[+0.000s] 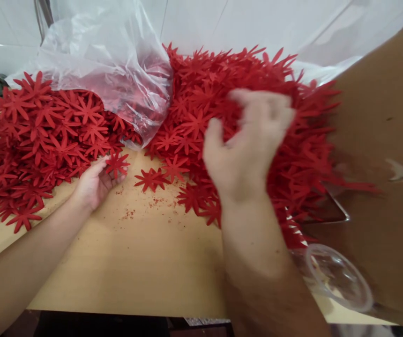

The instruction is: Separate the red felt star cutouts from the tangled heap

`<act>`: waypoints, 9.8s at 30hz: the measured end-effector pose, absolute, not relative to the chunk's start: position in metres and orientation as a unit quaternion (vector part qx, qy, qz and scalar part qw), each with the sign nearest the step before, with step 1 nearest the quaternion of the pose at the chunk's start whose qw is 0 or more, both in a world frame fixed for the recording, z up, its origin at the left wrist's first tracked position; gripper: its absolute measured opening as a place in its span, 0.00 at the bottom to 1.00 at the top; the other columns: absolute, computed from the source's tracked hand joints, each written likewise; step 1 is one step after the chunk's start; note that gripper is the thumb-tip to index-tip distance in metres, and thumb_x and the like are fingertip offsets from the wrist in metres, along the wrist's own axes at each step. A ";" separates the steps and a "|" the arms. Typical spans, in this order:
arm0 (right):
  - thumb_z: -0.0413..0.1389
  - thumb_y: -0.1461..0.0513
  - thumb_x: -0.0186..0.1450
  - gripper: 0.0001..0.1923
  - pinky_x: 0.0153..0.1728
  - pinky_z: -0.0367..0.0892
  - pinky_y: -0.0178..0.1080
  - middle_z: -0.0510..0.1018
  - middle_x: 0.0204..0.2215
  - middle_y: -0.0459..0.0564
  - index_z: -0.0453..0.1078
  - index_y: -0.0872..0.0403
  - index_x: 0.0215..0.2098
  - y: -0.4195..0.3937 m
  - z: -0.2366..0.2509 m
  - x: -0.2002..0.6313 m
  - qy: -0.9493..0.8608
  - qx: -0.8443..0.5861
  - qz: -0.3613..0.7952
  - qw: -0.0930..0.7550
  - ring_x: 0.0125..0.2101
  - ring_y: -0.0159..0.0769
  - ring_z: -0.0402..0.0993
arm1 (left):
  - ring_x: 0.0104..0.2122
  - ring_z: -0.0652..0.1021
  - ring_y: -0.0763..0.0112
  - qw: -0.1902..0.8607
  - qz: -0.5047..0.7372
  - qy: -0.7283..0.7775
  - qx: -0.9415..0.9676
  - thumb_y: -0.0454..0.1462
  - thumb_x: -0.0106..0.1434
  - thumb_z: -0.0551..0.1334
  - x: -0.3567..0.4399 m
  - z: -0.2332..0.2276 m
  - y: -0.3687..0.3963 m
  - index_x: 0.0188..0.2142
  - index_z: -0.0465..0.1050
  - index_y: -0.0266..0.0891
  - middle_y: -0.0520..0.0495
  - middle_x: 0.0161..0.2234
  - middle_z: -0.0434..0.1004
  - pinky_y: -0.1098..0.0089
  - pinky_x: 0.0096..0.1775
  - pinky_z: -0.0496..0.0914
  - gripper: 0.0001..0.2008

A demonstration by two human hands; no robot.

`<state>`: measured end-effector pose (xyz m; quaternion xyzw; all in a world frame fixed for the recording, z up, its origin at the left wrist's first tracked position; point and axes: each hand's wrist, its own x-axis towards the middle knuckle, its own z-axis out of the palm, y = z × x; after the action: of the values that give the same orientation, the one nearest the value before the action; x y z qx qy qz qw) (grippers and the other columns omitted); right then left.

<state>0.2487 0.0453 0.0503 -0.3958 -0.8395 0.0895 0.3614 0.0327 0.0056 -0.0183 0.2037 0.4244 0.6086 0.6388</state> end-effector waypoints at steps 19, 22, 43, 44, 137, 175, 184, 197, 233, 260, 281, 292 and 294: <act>0.58 0.63 0.52 0.19 0.44 0.66 0.47 0.69 0.40 0.56 0.65 0.56 0.42 0.030 -0.020 0.170 -0.747 -0.426 0.333 0.386 0.42 0.40 0.68 | 0.52 0.70 0.65 0.622 0.579 0.410 0.333 0.42 0.61 0.56 0.044 -0.028 0.001 0.45 0.71 0.40 0.45 0.51 0.71 0.62 0.53 0.63 0.15; 0.59 0.61 0.51 0.14 0.45 0.65 0.47 0.70 0.39 0.54 0.66 0.54 0.36 0.026 -0.020 0.166 -0.746 -0.421 0.341 0.386 0.43 0.41 0.67 | 0.54 0.67 0.67 0.627 0.585 0.416 0.303 0.42 0.62 0.53 0.043 -0.029 0.003 0.45 0.71 0.41 0.46 0.54 0.68 0.63 0.54 0.63 0.15; 0.63 0.53 0.49 0.14 0.42 0.65 0.38 0.77 0.26 0.44 0.72 0.54 0.28 0.033 -0.015 0.170 -0.584 -0.315 0.653 0.366 0.30 0.29 0.71 | 0.41 0.75 0.67 0.596 0.605 0.406 0.336 0.45 0.59 0.56 0.044 -0.030 0.001 0.43 0.70 0.39 0.44 0.41 0.76 0.65 0.42 0.69 0.17; 0.63 0.52 0.48 0.15 0.42 0.65 0.38 0.77 0.26 0.44 0.73 0.54 0.29 0.034 -0.015 0.171 -0.588 -0.322 0.646 0.365 0.29 0.29 0.71 | 0.40 0.74 0.68 0.568 0.616 0.417 0.353 0.44 0.58 0.57 0.044 -0.031 0.001 0.43 0.70 0.39 0.45 0.41 0.75 0.66 0.42 0.69 0.16; 0.55 0.44 0.53 0.22 0.26 0.58 0.34 0.65 0.19 0.43 0.63 0.55 0.23 0.033 -0.009 0.176 -0.702 -0.382 0.481 0.360 0.22 0.26 0.58 | 0.22 0.60 0.78 0.435 0.492 0.534 0.532 0.44 0.60 0.53 0.043 -0.032 0.000 0.21 0.59 0.38 0.55 0.20 0.59 0.73 0.26 0.57 0.15; 0.59 0.46 0.49 0.22 0.25 0.58 0.33 0.65 0.19 0.41 0.62 0.55 0.25 0.036 -0.016 0.174 -0.623 -0.371 0.567 0.392 0.22 0.25 0.61 | 0.25 0.68 0.80 0.504 0.563 0.457 0.469 0.40 0.49 0.64 0.040 -0.031 0.001 0.25 0.66 0.34 0.54 0.23 0.69 0.72 0.33 0.63 0.10; 0.61 0.51 0.49 0.17 0.25 0.61 0.34 0.70 0.22 0.43 0.64 0.55 0.25 0.036 -0.013 0.176 -0.628 -0.397 0.522 0.419 0.22 0.26 0.64 | 0.23 0.66 0.82 0.479 0.574 0.481 0.459 0.36 0.52 0.62 0.043 -0.028 0.001 0.24 0.64 0.35 0.56 0.22 0.66 0.75 0.30 0.62 0.08; 0.58 0.60 0.52 0.09 0.30 0.64 0.37 0.69 0.26 0.45 0.63 0.54 0.29 0.036 -0.017 0.176 -0.650 -0.435 0.442 0.438 0.26 0.28 0.66 | 0.30 0.70 0.77 0.300 0.563 0.483 0.600 0.36 0.56 0.59 0.045 -0.025 -0.008 0.31 0.71 0.36 0.49 0.31 0.68 0.75 0.31 0.66 0.05; 0.62 0.51 0.48 0.16 0.28 0.62 0.35 0.72 0.23 0.45 0.69 0.54 0.26 0.036 -0.009 0.185 -0.638 -0.391 0.576 0.329 0.24 0.28 0.65 | 0.35 0.74 0.75 0.447 0.563 0.459 0.522 0.30 0.54 0.59 0.045 -0.034 0.000 0.38 0.73 0.36 0.46 0.39 0.74 0.70 0.41 0.70 0.11; 0.57 0.46 0.52 0.21 0.19 0.49 0.32 0.58 0.15 0.40 0.60 0.54 0.18 0.035 -0.010 0.182 -0.662 -0.418 0.503 0.365 0.17 0.22 0.51 | 0.41 0.74 0.71 0.503 0.568 0.436 0.485 0.37 0.56 0.60 0.046 -0.031 -0.002 0.40 0.74 0.36 0.45 0.41 0.77 0.67 0.47 0.67 0.12; 0.66 0.54 0.44 0.15 0.27 0.65 0.30 0.73 0.23 0.42 0.71 0.54 0.24 0.036 -0.010 0.183 -0.507 -0.363 0.710 0.329 0.24 0.24 0.68 | 0.26 0.72 0.79 0.519 0.599 0.451 0.410 0.36 0.49 0.66 0.046 -0.033 0.004 0.32 0.68 0.35 0.53 0.26 0.73 0.72 0.34 0.66 0.11; 0.63 0.55 0.50 0.10 0.27 0.66 0.32 0.77 0.22 0.45 0.74 0.53 0.26 0.038 -0.010 0.187 -0.526 -0.331 0.716 0.318 0.25 0.27 0.72 | 0.24 0.69 0.81 0.553 0.590 0.435 0.397 0.36 0.52 0.64 0.044 -0.027 0.003 0.29 0.69 0.34 0.54 0.24 0.71 0.74 0.31 0.64 0.07; 0.62 0.55 0.50 0.10 0.26 0.66 0.32 0.77 0.21 0.45 0.74 0.53 0.26 0.038 -0.010 0.188 -0.527 -0.332 0.715 0.317 0.24 0.27 0.72 | 0.25 0.69 0.82 0.557 0.586 0.435 0.396 0.35 0.52 0.64 0.043 -0.026 0.003 0.29 0.69 0.34 0.54 0.25 0.71 0.74 0.32 0.64 0.07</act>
<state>0.1879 0.0381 -0.0099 -0.3322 -0.5273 0.7152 0.3165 0.0432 0.0026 -0.0261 0.3963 0.4351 0.5860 0.5570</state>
